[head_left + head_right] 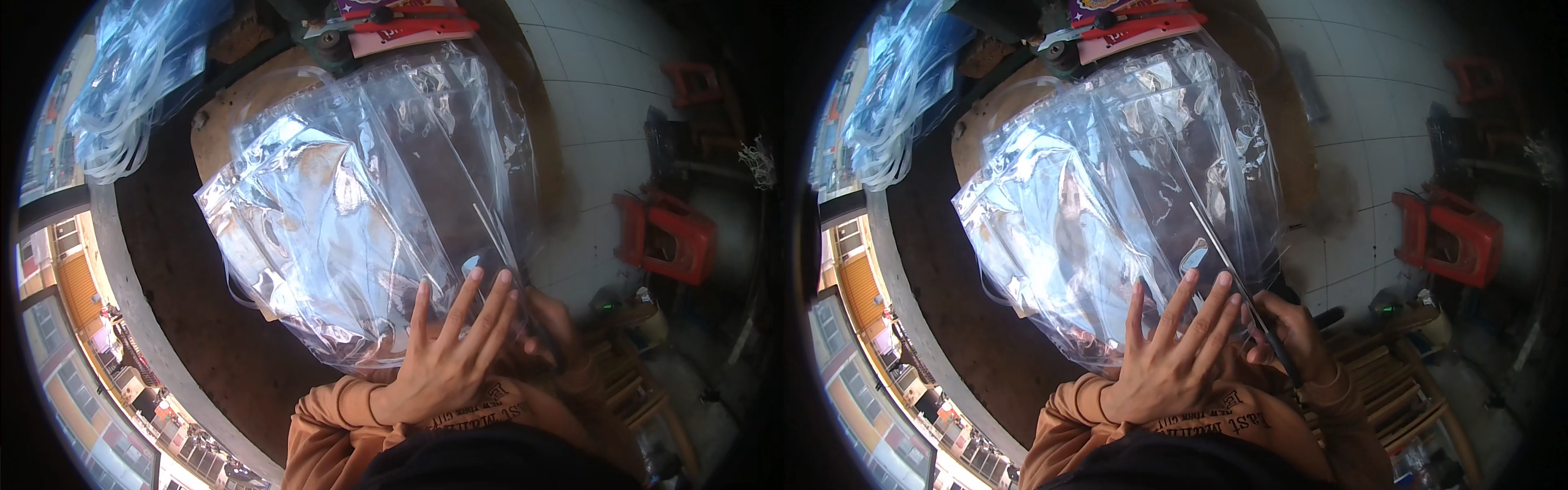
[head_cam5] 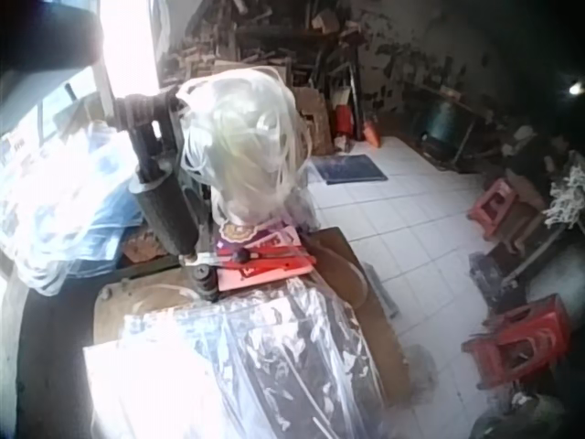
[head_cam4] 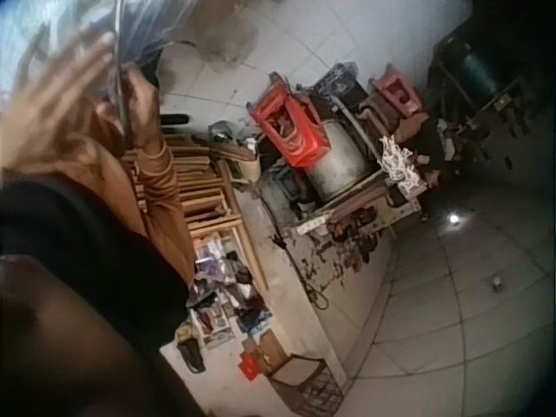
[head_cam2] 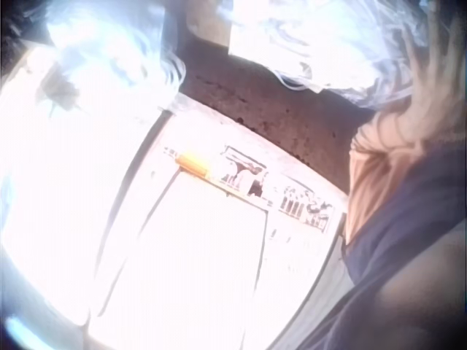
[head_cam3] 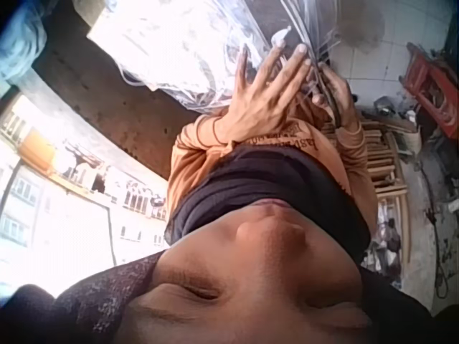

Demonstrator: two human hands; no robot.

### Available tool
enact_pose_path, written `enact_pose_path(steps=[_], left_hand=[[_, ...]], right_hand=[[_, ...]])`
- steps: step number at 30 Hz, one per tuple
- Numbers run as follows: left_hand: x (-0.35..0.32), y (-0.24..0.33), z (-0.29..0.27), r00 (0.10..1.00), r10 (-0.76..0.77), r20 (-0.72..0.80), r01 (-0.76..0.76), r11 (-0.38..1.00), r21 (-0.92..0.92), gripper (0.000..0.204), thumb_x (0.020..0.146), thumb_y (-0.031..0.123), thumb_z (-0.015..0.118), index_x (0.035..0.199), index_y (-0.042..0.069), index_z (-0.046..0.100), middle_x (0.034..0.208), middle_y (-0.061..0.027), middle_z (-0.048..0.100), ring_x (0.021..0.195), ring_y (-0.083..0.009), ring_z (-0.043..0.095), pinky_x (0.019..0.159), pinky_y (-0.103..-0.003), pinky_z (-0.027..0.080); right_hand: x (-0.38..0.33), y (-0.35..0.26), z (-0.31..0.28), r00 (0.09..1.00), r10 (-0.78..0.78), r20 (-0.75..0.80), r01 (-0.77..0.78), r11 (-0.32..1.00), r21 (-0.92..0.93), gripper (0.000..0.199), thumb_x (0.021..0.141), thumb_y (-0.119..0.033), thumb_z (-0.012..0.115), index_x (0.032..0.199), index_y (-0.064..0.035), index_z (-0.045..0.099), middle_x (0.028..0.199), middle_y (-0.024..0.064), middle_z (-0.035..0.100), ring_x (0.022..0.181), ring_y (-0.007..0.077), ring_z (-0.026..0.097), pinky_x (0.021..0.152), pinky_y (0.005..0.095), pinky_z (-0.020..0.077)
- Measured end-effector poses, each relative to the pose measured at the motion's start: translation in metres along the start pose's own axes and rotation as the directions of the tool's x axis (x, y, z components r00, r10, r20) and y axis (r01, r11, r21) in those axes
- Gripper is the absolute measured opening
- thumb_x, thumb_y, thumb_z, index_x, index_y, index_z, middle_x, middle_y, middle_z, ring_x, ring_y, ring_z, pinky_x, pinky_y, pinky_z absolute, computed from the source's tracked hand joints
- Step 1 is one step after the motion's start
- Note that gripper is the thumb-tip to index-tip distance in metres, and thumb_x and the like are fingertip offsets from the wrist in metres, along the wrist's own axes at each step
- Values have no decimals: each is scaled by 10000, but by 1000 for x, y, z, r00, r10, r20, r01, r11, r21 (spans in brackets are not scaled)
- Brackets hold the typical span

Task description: The person cuts clear plastic bags using shears and sorts the pieces by hand.

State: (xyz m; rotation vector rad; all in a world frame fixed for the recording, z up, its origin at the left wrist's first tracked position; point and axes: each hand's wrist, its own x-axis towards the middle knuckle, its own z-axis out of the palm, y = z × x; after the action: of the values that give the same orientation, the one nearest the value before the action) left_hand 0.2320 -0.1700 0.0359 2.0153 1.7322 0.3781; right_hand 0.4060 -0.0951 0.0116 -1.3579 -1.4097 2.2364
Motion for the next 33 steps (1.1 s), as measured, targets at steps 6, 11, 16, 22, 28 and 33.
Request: enact_pose_path(steps=[6,11,16,22,28,33], left_hand=[[1,-1,-3,1000,-9,3,9,999,-35,541,759,297,529,1248,72,482,1363,-87,389,1263,-290,350,1005,-595,138],[0,-1,-3,1000,4,-2,-4,1000,-11,536,770,318,529,1248,81,482,1358,-83,396,1257,-285,360,1005,-590,139],[-2,1,-2,1000,-15,-9,15,998,-56,544,769,353,530,1256,114,484,1360,-73,397,1254,-280,366,1010,-580,136],[-4,2,2,1000,-9,-20,8,999,-37,550,762,370,527,1265,151,481,1371,-53,387,1251,-275,374,1010,-568,147],[-3,3,0,1000,-15,-5,14,999,-52,551,753,355,530,1262,149,486,1365,-54,395,1247,-276,378,1008,-568,153],[-2,3,1,1000,-11,-5,11,1000,-20,552,748,347,533,1262,153,486,1364,-52,397,1240,-275,385,1005,-566,163]], right_hand=[[1,1,1,997,-63,-46,60,996,-63,662,550,-589,746,825,-28,530,638,-35,456,571,31,400,491,187,325],[-1,4,3,993,-81,-85,75,994,-76,671,540,-590,750,834,-28,530,636,-39,448,572,29,391,488,182,306],[0,5,4,993,-98,-73,93,993,-69,687,549,-599,743,856,-24,525,632,-42,434,575,31,384,488,184,300],[1,5,2,993,-105,-54,99,990,-100,686,571,-604,731,865,-18,528,612,-45,424,568,35,387,484,191,303],[0,7,-1,995,-90,-49,84,989,-120,691,573,-587,740,894,-11,535,612,-45,428,570,33,393,486,193,307],[2,2,3,994,-89,-58,85,994,-63,694,567,-574,750,909,-12,530,663,-39,451,596,30,399,503,184,314]])
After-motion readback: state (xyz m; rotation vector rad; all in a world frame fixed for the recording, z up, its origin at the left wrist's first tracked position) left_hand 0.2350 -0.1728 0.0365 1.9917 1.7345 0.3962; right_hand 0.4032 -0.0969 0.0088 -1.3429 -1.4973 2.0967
